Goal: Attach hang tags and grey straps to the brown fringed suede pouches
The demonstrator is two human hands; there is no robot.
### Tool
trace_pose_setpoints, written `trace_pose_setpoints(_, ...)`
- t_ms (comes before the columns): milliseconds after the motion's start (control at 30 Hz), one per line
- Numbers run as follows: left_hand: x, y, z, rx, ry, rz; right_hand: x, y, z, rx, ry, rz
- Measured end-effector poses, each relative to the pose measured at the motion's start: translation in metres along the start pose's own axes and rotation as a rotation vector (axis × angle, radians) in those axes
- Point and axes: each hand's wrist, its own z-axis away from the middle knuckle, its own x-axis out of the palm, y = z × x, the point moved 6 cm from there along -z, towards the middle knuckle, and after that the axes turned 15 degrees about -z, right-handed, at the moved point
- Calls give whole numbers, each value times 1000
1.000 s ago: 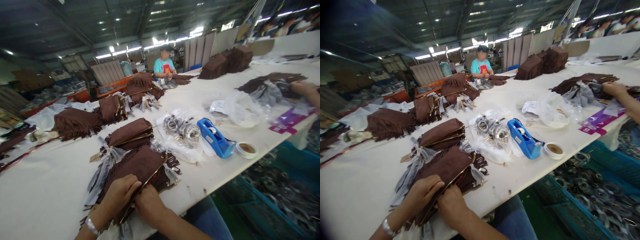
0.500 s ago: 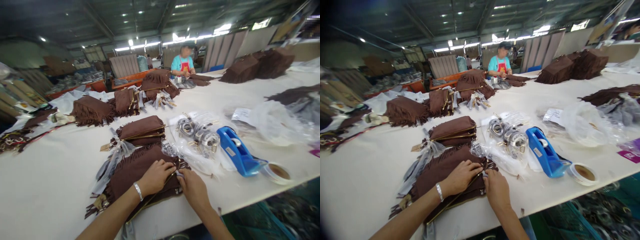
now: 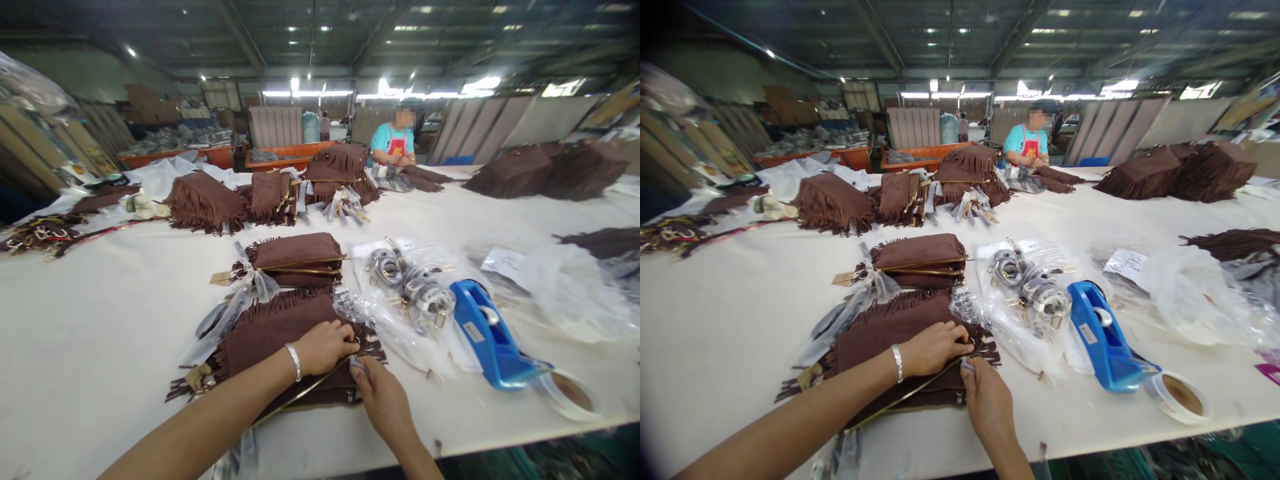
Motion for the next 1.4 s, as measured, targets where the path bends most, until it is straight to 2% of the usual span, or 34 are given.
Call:
trace_pose_setpoints(167,11,-5,-22,-62,-145,43,-4,10,1,20,-40,-98)
trace_pose_setpoints(367,20,3,-50,-70,-234,67,-11,31,-13,94,-285,-295)
trace_pose_setpoints(467,20,8,-60,-45,-317,88,-7,32,-14,128,-351,-273)
trace_pose_setpoints(533,19,10,-66,-31,-372,110,-6,25,-13,91,-297,-170)
trace_pose_setpoints(633,20,6,-73,-23,-432,158,-7,16,-10,78,-138,36)
trace_pose_setpoints(733,23,-1,-73,-39,-461,228,-7,10,-7,59,-59,127)
trace_pose_setpoints(967,30,-19,-75,-188,-433,363,-22,-7,-6,-214,76,49)
trace_pose_setpoints(1133,27,-23,-74,-319,-292,405,-21,-9,-6,-250,149,91)
trace_pose_setpoints(1267,27,-27,-66,-426,-158,429,-5,-19,1,-254,162,38)
trace_pose_setpoints(1400,31,-35,-62,-499,-89,460,33,-48,26,-380,21,-45)
